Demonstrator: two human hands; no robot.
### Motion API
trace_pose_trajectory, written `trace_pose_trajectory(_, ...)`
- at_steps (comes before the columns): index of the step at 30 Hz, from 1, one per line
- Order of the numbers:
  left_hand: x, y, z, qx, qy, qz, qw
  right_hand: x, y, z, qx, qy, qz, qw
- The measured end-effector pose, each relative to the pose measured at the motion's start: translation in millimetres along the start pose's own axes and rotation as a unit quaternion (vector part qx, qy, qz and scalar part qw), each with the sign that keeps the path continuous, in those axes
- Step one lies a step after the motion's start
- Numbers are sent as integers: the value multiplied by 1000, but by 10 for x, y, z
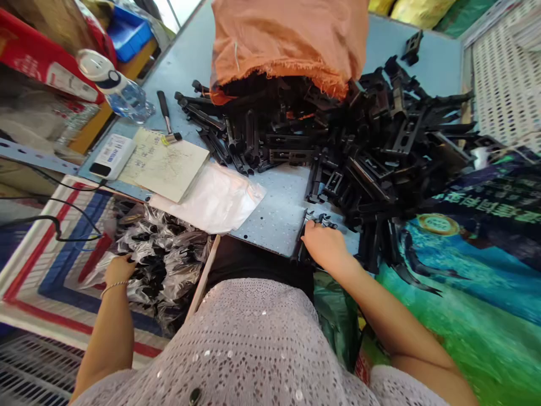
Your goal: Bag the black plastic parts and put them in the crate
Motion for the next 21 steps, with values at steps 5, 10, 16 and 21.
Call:
trace_pose_trajectory(5,66,500,64,53,62,24,996,2,-345,-191,-19,79,42,996)
trace_pose_trajectory(10,849,1931,194,245,158,-305,906,-150,-243,-293,-135,45,19,990)
trace_pose_trajectory(16,905,2822,32,296,71,-327,895,-492,-172,-67,-499,100,100,855)
trace_pose_trajectory(21,571,2625,119,547,-110,-189,808,-1055,-836,361,-818,-70,179,542)
Point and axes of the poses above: each hand's wrist, its own x-axis away from the middle knuckle, its own z-axis out of the back of the hand, y = z × x, the point moved 2 cm from there along -x, towards the middle knuckle, and after that the axes turned 6 degrees about z, right-handed, at the moved point
